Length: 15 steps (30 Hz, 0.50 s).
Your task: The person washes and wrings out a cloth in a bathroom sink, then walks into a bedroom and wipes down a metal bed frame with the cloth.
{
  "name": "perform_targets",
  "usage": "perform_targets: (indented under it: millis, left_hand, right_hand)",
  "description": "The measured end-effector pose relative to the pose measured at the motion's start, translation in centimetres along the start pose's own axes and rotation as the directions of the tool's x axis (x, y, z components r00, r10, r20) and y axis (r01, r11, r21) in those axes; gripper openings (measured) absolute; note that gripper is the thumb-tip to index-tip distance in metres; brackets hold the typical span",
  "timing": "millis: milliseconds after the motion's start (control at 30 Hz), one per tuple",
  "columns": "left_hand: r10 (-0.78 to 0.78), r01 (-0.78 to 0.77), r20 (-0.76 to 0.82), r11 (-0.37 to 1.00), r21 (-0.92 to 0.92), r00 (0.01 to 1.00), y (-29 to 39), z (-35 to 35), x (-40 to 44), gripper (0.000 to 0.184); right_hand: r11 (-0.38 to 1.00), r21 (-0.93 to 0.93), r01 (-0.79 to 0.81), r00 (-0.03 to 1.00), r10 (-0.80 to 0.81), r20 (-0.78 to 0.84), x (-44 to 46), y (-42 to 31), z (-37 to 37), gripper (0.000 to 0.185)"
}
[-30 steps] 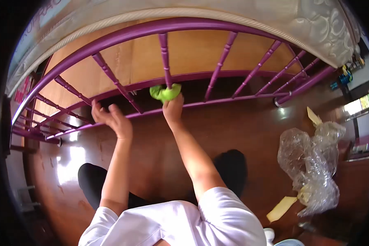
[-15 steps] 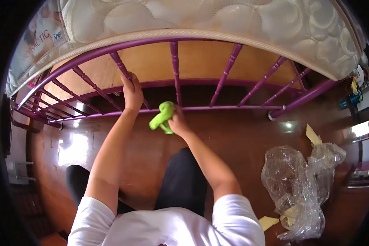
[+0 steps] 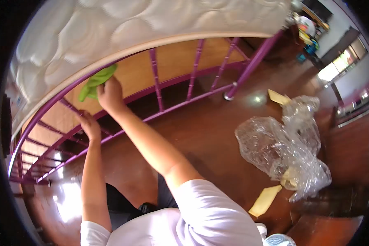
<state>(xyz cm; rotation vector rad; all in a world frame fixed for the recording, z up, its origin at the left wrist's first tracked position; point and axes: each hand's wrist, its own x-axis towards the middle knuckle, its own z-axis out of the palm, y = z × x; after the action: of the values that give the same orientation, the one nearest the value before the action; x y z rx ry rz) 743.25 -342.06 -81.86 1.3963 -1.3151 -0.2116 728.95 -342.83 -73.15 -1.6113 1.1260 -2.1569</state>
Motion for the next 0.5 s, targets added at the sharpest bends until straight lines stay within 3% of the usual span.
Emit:
perform_targets:
  millis: [133,333,433,467,500]
  left_hand:
    - [0.106,-0.104,-0.039,0.994,0.04,0.994,1.2,-0.1,-0.2,0.018]
    - [0.145,-0.147,-0.107,0.989,-0.011,0.984,0.7,0.5,-0.2,0.018]
    - [0.125,-0.128,-0.068,0.99,-0.056,0.99,-0.6,0.7,-0.2,0.017]
    - [0.116,-0.121,-0.065,0.99,-0.071,0.991,-1.1,0.7,-0.1,0.017]
    - [0.129,-0.134,-0.064,0.988,-0.075,0.99,-1.1,0.5,-0.1,0.018]
  right_hand:
    - [0.998,0.039,-0.055,0.997,0.053,0.049,-1.2,1.3,-0.6,0.017]
    - [0.966,-0.131,-0.223,0.968,0.235,0.085,-11.7,8.7,-2.3,0.023]
    - [0.936,-0.17,-0.309,0.91,0.343,0.233,-16.4,12.5,-4.4,0.023]
    - [0.922,-0.272,-0.276,0.875,0.358,0.325,-17.4,13.5,-5.7,0.026]
    - [0.903,-0.426,-0.045,0.873,0.243,0.423,-17.4,13.9,-6.8,0.027]
